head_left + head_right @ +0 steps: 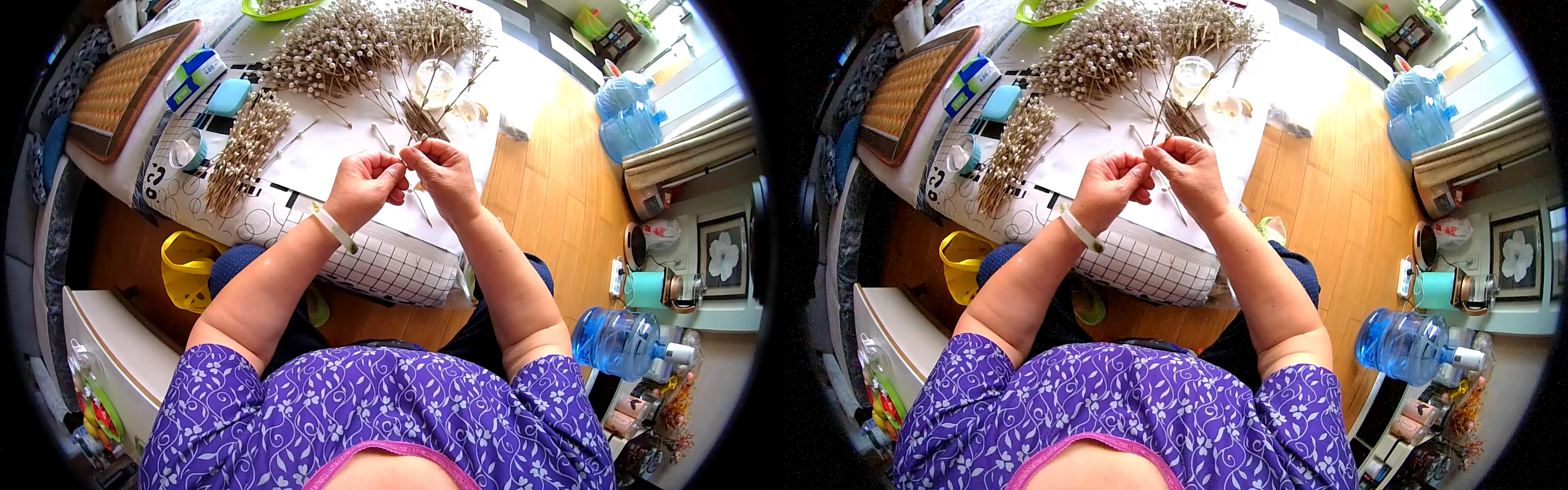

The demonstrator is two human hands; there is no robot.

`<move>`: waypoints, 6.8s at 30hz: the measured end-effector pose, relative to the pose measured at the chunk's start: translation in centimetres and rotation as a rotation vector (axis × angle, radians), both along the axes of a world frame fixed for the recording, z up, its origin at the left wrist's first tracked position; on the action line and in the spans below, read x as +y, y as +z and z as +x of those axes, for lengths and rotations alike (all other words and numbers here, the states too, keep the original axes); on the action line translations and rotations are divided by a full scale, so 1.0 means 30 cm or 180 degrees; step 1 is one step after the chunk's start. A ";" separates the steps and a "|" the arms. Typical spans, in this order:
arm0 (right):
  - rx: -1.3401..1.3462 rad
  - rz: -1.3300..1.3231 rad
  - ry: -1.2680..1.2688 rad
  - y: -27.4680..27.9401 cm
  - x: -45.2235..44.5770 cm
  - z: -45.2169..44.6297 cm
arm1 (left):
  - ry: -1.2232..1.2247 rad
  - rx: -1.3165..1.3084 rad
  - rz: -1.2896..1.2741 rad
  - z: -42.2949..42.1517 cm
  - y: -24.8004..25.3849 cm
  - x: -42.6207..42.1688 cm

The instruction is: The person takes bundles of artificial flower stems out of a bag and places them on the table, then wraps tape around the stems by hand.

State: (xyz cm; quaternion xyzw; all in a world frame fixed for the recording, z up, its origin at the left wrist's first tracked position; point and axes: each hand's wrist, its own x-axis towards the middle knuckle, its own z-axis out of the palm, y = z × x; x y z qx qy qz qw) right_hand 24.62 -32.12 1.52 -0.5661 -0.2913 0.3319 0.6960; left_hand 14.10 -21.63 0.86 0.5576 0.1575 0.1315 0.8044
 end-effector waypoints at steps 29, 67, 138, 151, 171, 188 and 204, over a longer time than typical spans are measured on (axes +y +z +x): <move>0.0619 0.0429 -0.0051 -0.004 0.008 -0.018 | -0.0174 0.0107 -0.0298 -0.020 0.016 0.007; -0.0998 -0.1351 0.0749 -0.040 0.006 0.061 | 0.0486 -0.0190 -0.0065 -0.061 0.048 0.094; 0.0043 0.0110 0.0488 0.012 -0.022 0.018 | -0.0476 -0.0048 -0.0473 -0.025 0.005 0.033; -0.2328 -0.1746 -0.1914 -0.052 -0.102 0.352 | 0.0150 -0.0221 -0.0015 -0.044 0.058 0.064; -0.3060 -0.3356 -0.0376 0.020 0.058 0.451 | 0.0279 -0.0453 -0.0391 -0.043 0.067 0.101; -0.1799 -0.0532 -0.0254 0.107 -0.015 -0.072 | 0.0288 -0.0293 -0.0922 -0.036 0.056 0.082; -0.2301 -0.0441 -0.0737 0.132 -0.009 -0.007 | 0.0403 -0.0150 -0.0762 -0.013 0.045 0.077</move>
